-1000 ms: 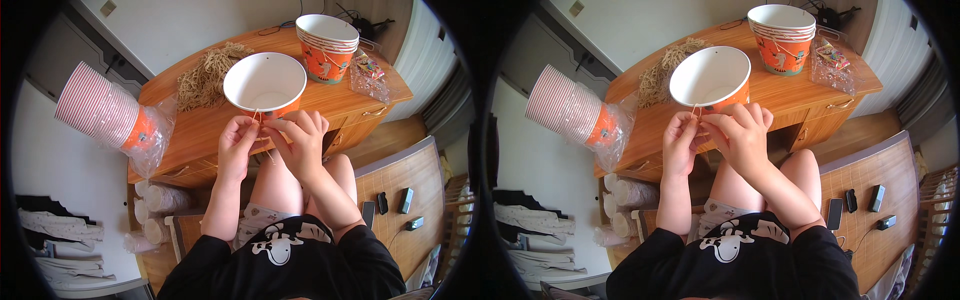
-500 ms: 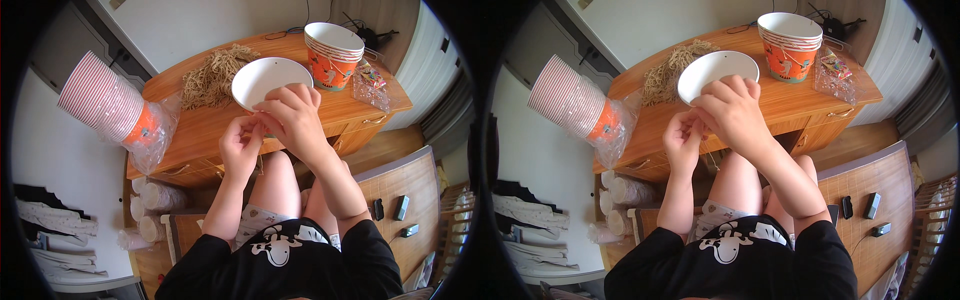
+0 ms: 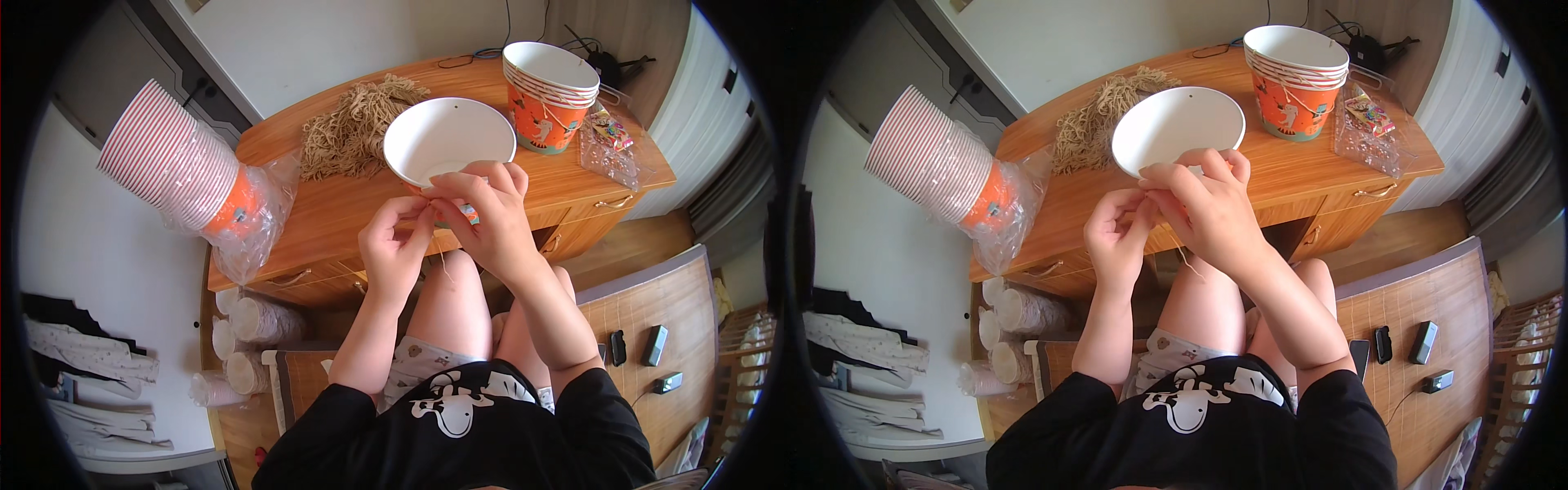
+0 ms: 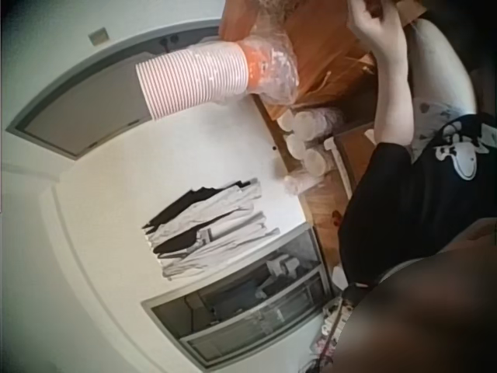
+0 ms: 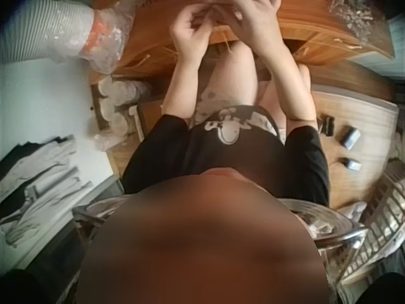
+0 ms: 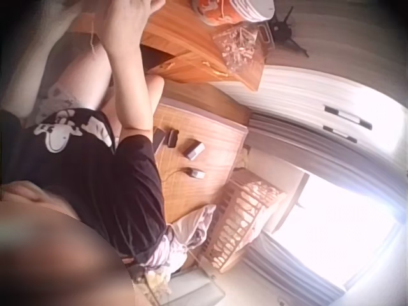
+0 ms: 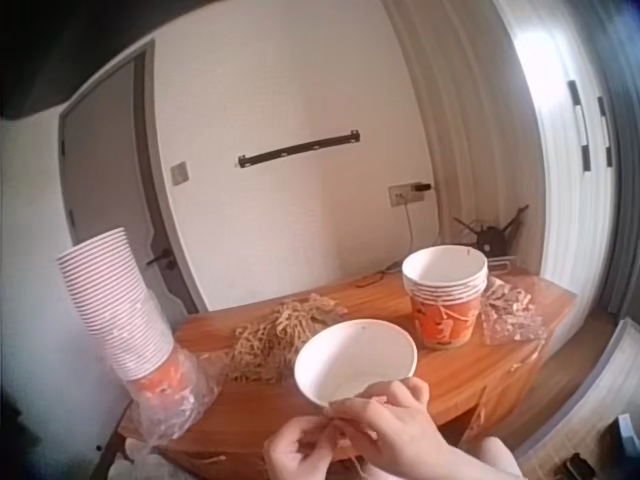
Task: Attaching pre-cut string handles to paper buckets as part of a manufacturing or packaging process.
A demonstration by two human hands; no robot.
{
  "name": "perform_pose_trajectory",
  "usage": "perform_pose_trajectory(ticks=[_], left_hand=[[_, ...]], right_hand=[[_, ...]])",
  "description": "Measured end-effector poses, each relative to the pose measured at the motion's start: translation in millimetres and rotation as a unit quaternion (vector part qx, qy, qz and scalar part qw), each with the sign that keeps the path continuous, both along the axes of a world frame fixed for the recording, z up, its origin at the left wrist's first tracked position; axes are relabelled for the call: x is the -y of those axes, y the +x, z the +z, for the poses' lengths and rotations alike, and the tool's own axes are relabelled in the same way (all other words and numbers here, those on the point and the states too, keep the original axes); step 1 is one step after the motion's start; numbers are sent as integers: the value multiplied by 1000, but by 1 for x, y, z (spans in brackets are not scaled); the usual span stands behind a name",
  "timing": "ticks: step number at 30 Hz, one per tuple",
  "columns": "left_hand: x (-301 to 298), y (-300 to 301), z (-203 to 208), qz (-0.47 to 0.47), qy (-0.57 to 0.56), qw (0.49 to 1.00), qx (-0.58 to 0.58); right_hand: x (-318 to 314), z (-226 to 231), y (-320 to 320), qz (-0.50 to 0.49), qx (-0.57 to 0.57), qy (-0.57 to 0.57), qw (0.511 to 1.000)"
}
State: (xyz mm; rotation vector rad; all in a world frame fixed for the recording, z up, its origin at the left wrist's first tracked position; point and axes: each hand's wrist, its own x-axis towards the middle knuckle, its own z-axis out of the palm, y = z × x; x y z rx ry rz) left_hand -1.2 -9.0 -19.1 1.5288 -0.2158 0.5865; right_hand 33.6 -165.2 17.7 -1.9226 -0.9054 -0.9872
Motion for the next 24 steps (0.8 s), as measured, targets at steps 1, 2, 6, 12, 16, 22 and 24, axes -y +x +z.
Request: perform_pose_trajectory(ticks=[1, 2, 6, 12, 16, 22, 24], left_hand=[[1, -2, 2, 6, 19, 1000, 8], [1, -3, 4, 11, 37, 999, 15], [-1, -5, 7, 25, 55, 998, 13], [4, -4, 7, 35, 34, 998, 26], [8, -2, 10, 78, 52, 995, 40], [4, 0, 9, 71, 69, 994, 44], [4, 0, 8, 61, 65, 995, 38]], right_hand=[[2, 2, 0, -3, 8, -22, 1000], [3, 4, 1, -3, 8, -22, 1000], [6, 10, 0, -7, 18, -55, 998], [1, 4, 1, 1, 23, -38, 999], [1, -1, 3, -4, 38, -7, 999], [2, 0, 1, -14, 52, -8, 999], [1, -1, 3, -8, 53, 7, 999]])
